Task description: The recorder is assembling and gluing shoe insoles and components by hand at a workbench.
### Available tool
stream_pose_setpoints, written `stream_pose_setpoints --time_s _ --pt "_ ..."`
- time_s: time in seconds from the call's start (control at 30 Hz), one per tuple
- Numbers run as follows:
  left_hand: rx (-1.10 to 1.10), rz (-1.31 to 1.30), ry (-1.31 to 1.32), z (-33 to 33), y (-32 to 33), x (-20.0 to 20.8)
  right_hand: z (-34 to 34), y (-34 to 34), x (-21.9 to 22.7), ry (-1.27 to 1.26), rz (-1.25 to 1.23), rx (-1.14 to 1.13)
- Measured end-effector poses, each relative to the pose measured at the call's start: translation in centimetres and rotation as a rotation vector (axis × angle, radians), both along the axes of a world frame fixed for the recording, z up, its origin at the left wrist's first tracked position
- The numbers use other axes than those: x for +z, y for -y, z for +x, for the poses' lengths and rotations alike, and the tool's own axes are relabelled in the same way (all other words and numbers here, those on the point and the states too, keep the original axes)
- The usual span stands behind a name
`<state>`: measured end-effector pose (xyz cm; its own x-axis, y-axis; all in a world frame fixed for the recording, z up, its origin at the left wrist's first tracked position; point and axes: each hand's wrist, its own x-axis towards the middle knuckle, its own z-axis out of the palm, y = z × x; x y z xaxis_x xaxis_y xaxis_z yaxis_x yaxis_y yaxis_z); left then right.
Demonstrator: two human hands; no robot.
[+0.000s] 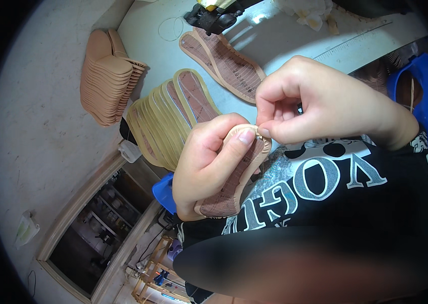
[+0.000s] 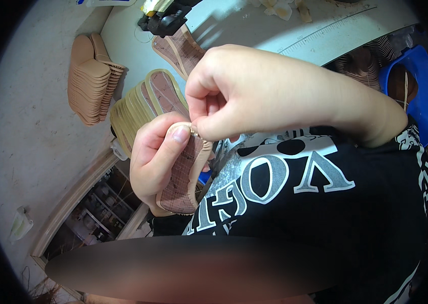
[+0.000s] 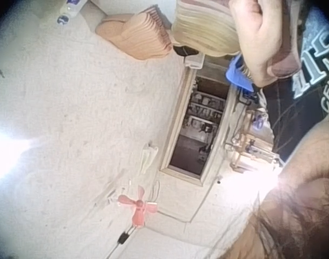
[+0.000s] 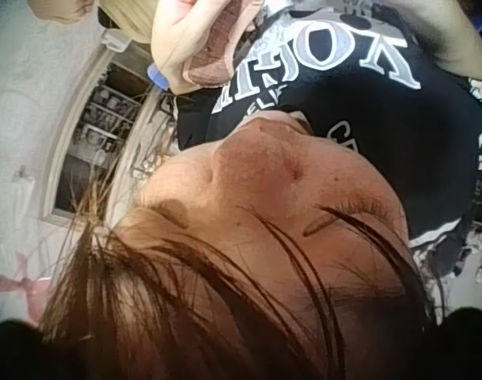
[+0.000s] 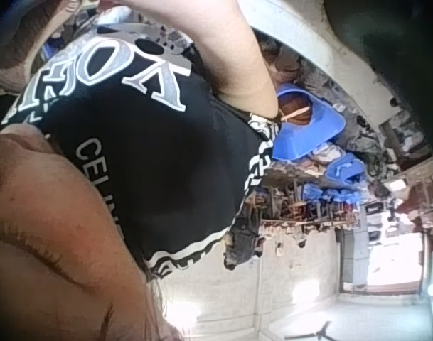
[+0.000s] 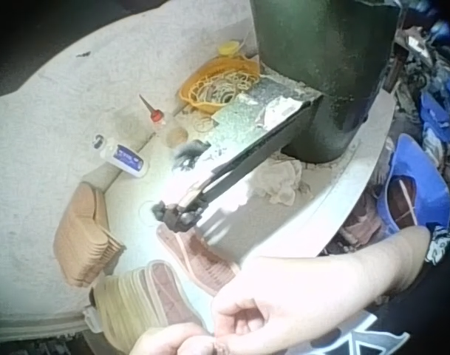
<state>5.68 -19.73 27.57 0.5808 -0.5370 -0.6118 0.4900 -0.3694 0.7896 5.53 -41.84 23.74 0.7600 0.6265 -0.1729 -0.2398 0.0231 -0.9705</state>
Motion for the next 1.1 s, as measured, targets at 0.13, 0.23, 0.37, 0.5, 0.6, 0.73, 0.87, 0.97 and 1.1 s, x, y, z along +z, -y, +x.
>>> stream_pose_setpoints --time_s 0.13,0.23,0.37,0.5,0.6,0.73,0.87,0.97,1.1 --pt "0.048 -0.018 -0.061 0.0 -0.2 0.0 0.2 -0.2 0.4 -0.160 0.093 0.000" --pt "0.059 -0.076 -0.117 0.0 -0.4 -0.3 0.1 -0.3 0.3 -0.345 0.129 0.003" --pt "0.054 -0.089 -0.101 -0.1 -0.6 -0.7 0.6 -0.6 0.2 -0.311 0.073 0.052" --pt "0.044 -0.063 -0.071 -0.2 -0.5 -0.6 0.8 -0.6 -0.2 -0.080 -0.007 0.085" --pt "0.060 -0.080 -0.069 -0.2 -0.7 -0.6 1.3 -0.4 0.1 -0.092 -0.004 0.120" --pt "0.049 -0.097 -0.094 -0.2 -0.7 -0.5 1.3 -0.1 -0.1 -0.333 0.135 0.143" --pt "0.085 -0.122 -0.154 -0.2 -0.8 -0.4 1.0 -0.1 -0.4 -0.327 0.185 0.134" --pt "0.087 -0.119 -0.118 -0.4 -0.8 -0.6 0.7 -0.3 -0.2 -0.353 0.153 0.105" --pt "0.058 -0.082 -0.110 -0.4 -0.7 -0.5 0.1 -0.6 -0.2 -0.286 0.097 0.072"
